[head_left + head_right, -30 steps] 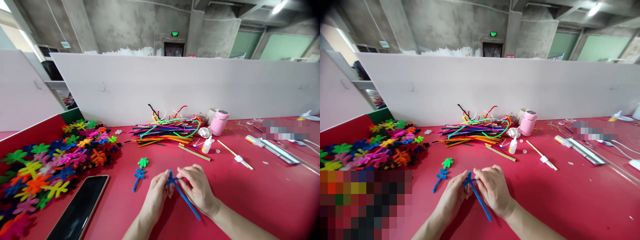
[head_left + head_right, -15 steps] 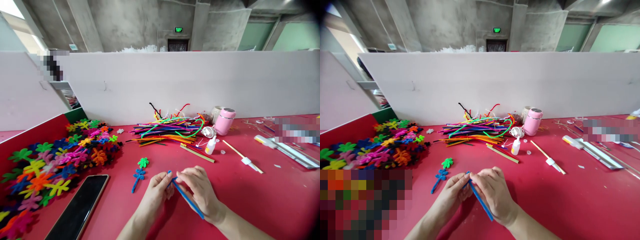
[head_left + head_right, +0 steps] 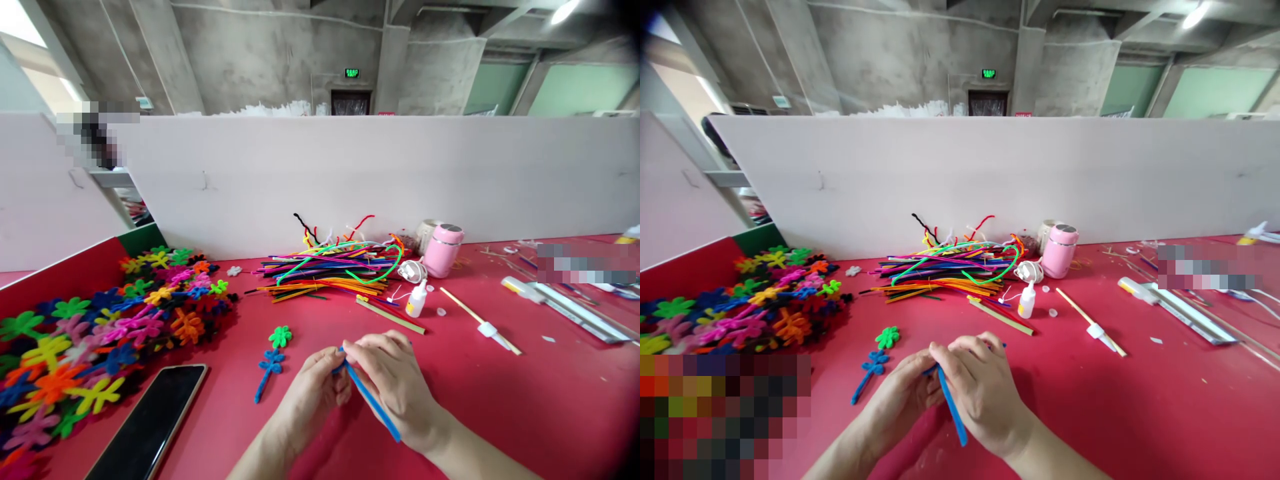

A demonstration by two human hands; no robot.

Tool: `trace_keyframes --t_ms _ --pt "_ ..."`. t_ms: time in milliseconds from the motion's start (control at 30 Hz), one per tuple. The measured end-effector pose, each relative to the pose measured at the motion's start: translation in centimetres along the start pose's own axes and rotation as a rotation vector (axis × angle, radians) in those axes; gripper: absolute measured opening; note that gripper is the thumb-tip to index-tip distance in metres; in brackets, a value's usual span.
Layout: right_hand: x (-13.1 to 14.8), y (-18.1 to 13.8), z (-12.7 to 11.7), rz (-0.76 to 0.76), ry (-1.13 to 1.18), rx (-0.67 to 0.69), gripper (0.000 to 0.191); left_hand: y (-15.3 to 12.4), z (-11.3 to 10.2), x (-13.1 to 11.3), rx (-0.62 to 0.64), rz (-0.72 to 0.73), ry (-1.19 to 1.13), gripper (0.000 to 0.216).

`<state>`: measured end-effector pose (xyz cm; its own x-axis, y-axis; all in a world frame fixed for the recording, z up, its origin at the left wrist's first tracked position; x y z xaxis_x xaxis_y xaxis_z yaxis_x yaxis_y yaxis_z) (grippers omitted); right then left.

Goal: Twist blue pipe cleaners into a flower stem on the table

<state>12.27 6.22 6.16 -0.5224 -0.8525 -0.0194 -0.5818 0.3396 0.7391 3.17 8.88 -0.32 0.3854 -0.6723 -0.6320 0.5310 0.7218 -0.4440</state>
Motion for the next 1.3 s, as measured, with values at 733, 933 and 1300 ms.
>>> trace_keyframes --t_ms 733,933,1300 --pt "-0.1 -1.9 0.5 -0.070 0.027 -0.012 0.035 -0.2 -0.9 1.3 -0.035 0.009 0.042 0.021" --pt "0.4 -1.4 0.1 -0.095 -0.030 -0.024 0.035 -0.4 -0.7 1.2 -0.052 0.025 -0.003 0.022" --pt "0.6 -1.6 1.2 -0.147 0.045 0.015 0.052 -0.1 -0.6 1.8 -0.073 -0.008 -0.026 0.023"
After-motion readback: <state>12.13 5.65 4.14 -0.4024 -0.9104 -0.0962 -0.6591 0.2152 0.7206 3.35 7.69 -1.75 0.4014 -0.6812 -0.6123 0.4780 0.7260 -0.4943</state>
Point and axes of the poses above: each hand's wrist, its own y-axis towards the middle knuckle, its own z-axis out of the palm, x = y × z, the point moved 6 cm from there along y, towards the middle knuckle, and after that the axes turned 15 degrees about -z, right-handed, at the moved point
